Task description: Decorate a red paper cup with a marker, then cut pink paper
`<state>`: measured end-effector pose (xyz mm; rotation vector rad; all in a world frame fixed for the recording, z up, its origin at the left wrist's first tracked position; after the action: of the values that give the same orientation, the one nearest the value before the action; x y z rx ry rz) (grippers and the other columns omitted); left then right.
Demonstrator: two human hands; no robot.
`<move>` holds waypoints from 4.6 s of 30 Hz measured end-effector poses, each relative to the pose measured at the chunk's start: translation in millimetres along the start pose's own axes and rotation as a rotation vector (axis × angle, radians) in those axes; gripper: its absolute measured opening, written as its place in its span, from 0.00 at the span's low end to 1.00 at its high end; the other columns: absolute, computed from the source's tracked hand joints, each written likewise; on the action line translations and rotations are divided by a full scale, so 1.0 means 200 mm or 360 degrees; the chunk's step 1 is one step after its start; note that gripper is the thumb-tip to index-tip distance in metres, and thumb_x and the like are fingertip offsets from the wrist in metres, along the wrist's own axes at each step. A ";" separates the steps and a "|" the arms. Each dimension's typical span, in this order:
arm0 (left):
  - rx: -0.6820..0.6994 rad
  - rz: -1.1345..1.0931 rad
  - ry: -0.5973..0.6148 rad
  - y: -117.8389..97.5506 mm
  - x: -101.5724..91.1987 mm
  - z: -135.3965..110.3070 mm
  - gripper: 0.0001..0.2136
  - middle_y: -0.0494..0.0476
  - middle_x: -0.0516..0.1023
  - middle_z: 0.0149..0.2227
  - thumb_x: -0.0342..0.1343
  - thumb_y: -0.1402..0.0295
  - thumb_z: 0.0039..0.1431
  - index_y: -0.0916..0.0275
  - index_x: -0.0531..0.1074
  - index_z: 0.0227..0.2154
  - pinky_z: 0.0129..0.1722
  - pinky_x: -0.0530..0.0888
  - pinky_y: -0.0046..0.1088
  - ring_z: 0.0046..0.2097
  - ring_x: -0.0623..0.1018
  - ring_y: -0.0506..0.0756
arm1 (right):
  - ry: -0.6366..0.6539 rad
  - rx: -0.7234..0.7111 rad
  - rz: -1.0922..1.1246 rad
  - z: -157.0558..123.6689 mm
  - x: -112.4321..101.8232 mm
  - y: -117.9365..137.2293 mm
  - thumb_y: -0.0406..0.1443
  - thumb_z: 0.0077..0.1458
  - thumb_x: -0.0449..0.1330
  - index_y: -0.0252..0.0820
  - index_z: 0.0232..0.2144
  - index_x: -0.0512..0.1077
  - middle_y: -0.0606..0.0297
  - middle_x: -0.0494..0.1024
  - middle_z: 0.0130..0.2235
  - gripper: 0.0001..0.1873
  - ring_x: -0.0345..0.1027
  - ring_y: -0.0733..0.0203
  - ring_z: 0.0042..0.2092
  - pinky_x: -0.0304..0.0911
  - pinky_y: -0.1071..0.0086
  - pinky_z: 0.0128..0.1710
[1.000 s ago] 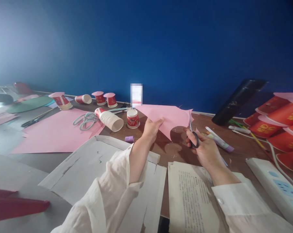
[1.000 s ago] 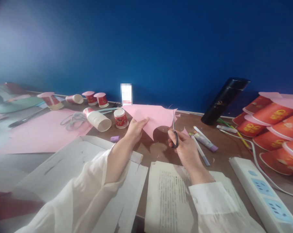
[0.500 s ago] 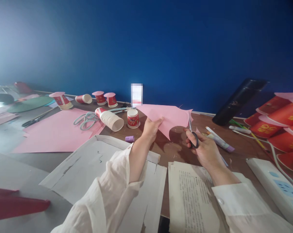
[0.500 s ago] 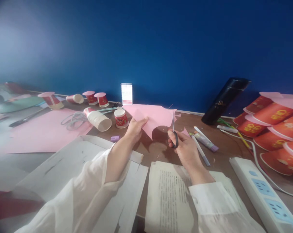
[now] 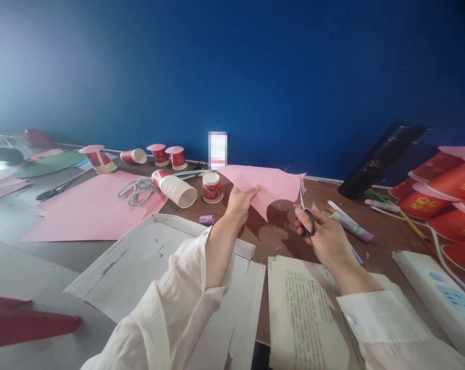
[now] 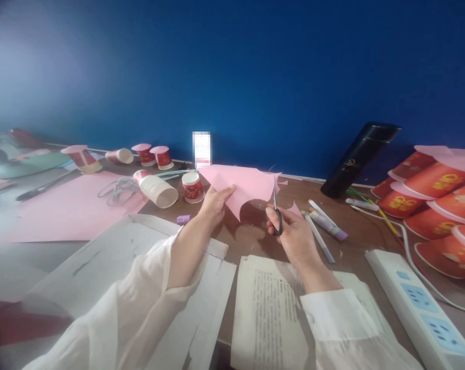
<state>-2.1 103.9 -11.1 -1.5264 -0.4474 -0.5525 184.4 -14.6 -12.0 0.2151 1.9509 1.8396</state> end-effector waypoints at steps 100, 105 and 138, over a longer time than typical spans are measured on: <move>-0.0136 0.0074 0.0096 -0.03 -0.05 0.03 0.13 0.62 0.81 0.39 0.69 0.71 0.43 0.59 0.75 0.33 0.53 0.71 0.47 0.48 0.78 0.65 | 0.0086 -0.0104 -0.0232 -0.01 -0.01 0.05 0.56 0.48 0.65 0.45 0.44 0.81 0.65 0.77 0.28 0.28 0.66 0.66 0.26 0.57 0.70 0.24; -0.0151 0.0100 0.0084 -0.03 -0.06 0.04 0.12 0.60 0.81 0.39 0.67 0.71 0.43 0.57 0.75 0.34 0.53 0.72 0.47 0.49 0.79 0.65 | 0.0114 -0.0103 -0.0254 0.00 -0.01 0.04 0.57 0.48 0.65 0.44 0.45 0.81 0.65 0.76 0.28 0.30 0.66 0.64 0.26 0.56 0.70 0.24; -0.0165 0.0214 0.0117 -0.03 -0.08 0.06 0.20 0.59 0.82 0.42 0.69 0.72 0.44 0.57 0.76 0.43 0.50 0.75 0.43 0.49 0.79 0.63 | 0.0327 -0.0027 -0.0238 0.01 0.00 0.00 0.55 0.48 0.67 0.50 0.43 0.81 0.67 0.75 0.27 0.25 0.66 0.64 0.27 0.56 0.69 0.26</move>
<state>-16.7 116.1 -15.5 -1.6163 -0.2608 -0.5311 184.3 -12.6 -12.0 -0.1274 2.0246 1.8403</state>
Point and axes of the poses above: each hand's wrist, its own z-axis towards the middle knuckle, its own x-axis out of the palm, y = z × x, the point moved 6 cm from there along z, towards the middle knuckle
